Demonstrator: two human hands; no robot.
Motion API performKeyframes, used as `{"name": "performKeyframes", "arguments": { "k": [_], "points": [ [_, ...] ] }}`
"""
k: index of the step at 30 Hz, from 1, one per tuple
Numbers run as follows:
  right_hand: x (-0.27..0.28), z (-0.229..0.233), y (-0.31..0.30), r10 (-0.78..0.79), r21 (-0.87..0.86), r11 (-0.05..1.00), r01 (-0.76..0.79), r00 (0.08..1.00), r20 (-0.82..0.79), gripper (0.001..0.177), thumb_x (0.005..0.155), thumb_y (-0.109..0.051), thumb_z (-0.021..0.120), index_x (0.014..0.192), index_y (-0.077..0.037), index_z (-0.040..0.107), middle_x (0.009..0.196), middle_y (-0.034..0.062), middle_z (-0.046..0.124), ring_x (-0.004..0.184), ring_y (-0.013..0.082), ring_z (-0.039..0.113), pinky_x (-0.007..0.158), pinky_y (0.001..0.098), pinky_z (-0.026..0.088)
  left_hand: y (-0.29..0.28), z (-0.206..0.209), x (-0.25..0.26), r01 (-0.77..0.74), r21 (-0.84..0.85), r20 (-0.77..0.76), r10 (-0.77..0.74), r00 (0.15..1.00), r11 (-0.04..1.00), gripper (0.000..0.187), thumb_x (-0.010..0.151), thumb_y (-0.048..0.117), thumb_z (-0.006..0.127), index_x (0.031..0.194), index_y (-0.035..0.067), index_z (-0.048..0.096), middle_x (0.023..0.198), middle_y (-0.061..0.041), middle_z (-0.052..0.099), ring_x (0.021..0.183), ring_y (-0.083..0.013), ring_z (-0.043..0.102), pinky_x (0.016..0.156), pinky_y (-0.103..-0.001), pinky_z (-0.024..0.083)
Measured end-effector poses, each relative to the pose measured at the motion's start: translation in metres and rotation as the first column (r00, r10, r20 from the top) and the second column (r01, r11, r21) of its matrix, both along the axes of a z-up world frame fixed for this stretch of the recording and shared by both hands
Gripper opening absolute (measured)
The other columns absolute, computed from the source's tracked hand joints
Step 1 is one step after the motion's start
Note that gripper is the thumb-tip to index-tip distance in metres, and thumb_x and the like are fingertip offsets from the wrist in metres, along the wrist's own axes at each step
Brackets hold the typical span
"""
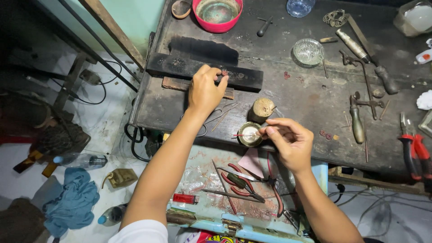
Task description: Soldering small metal jewelry components using a blowtorch and tweezers at a workbench
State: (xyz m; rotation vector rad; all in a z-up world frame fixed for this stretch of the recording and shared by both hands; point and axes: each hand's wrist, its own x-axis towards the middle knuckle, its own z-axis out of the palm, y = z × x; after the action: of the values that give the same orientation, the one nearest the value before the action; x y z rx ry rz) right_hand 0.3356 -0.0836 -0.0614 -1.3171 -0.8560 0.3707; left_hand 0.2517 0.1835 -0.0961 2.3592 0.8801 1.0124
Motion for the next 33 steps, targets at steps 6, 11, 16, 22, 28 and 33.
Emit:
{"name": "performKeyframes", "arguments": {
  "k": [6,11,16,22,28,33],
  "points": [
    [0.003,0.012,-0.072,-0.309,0.006,0.951,0.310,0.949,0.066,0.010,0.092,0.001,0.078,0.097,0.003,0.069,0.078,0.0158,0.068,0.056,0.0160,0.063,0.052,0.0266,0.053,-0.044,0.051,-0.063,0.195,0.113,0.116,-0.207,0.971,0.974,0.015,0.091,0.016,0.075,0.094,0.004,0.067,0.079,-0.007,0.056,0.073,-0.0276,0.061,0.065,-0.040,0.050],
    [0.103,-0.158,-0.259,-0.860,-0.031,0.483,0.875,0.481,0.170,0.019,0.120,0.002,0.060,0.103,0.007,0.069,0.097,0.0210,0.071,0.063,0.0191,0.060,0.048,0.0257,0.042,-0.131,0.045,-0.168,0.504,0.006,0.066,-0.503,0.862,0.864,0.015,0.097,0.011,0.062,0.100,-0.004,0.064,0.089,-0.017,0.067,0.080,-0.0291,0.063,0.073,-0.039,0.051],
    [0.134,-0.301,-0.466,-0.908,-0.054,0.380,0.923,0.383,0.167,0.011,0.121,0.000,0.062,0.111,0.002,0.065,0.097,0.0197,0.070,0.069,0.0210,0.063,0.055,0.0283,0.047,-0.222,0.000,-0.237,0.552,-0.400,-0.202,-0.658,0.726,0.732,0.059,0.105,0.066,0.049,0.115,0.015,0.076,0.100,-0.007,0.066,0.084,-0.0210,0.066,0.063,-0.033,0.051],
    [0.120,-0.380,-0.595,-0.942,-0.073,0.259,0.963,0.268,0.200,0.005,0.122,-0.003,0.064,0.119,-0.004,0.059,0.098,0.0181,0.069,0.076,0.0233,0.067,0.064,0.0314,0.053,-0.249,-0.101,-0.282,0.476,0.250,-0.340,-0.384,0.859,0.843,0.038,0.108,0.048,0.049,0.102,0.019,0.073,0.089,0.002,0.070,0.077,-0.0210,0.066,0.065,-0.037,0.048],
    [-0.002,-0.042,-0.210,-0.627,-0.190,0.687,0.702,0.704,0.332,0.049,0.115,-0.009,0.039,0.076,0.003,0.067,0.082,0.0183,0.067,0.080,0.0283,0.065,0.079,0.0354,0.050,-0.227,-0.098,-0.266,0.598,0.325,-0.407,-0.462,0.788,0.733,0.023,0.106,0.039,0.062,0.093,0.021,0.070,0.081,0.004,0.066,0.072,-0.0165,0.063,0.059,-0.032,0.046],
    [-0.028,-0.010,-0.094,0.187,-0.175,0.976,-0.131,0.916,0.356,0.036,0.097,-0.017,0.062,0.063,-0.011,0.072,0.059,0.0019,0.069,0.053,0.0172,0.067,0.056,0.0293,0.053,-0.185,-0.029,-0.215,0.595,0.443,-0.228,-0.557,0.798,0.671,0.027,0.104,0.030,0.068,0.108,0.003,0.071,0.093,-0.006,0.067,0.077,-0.0219,0.061,0.061,-0.034,0.046]
  ]
}}
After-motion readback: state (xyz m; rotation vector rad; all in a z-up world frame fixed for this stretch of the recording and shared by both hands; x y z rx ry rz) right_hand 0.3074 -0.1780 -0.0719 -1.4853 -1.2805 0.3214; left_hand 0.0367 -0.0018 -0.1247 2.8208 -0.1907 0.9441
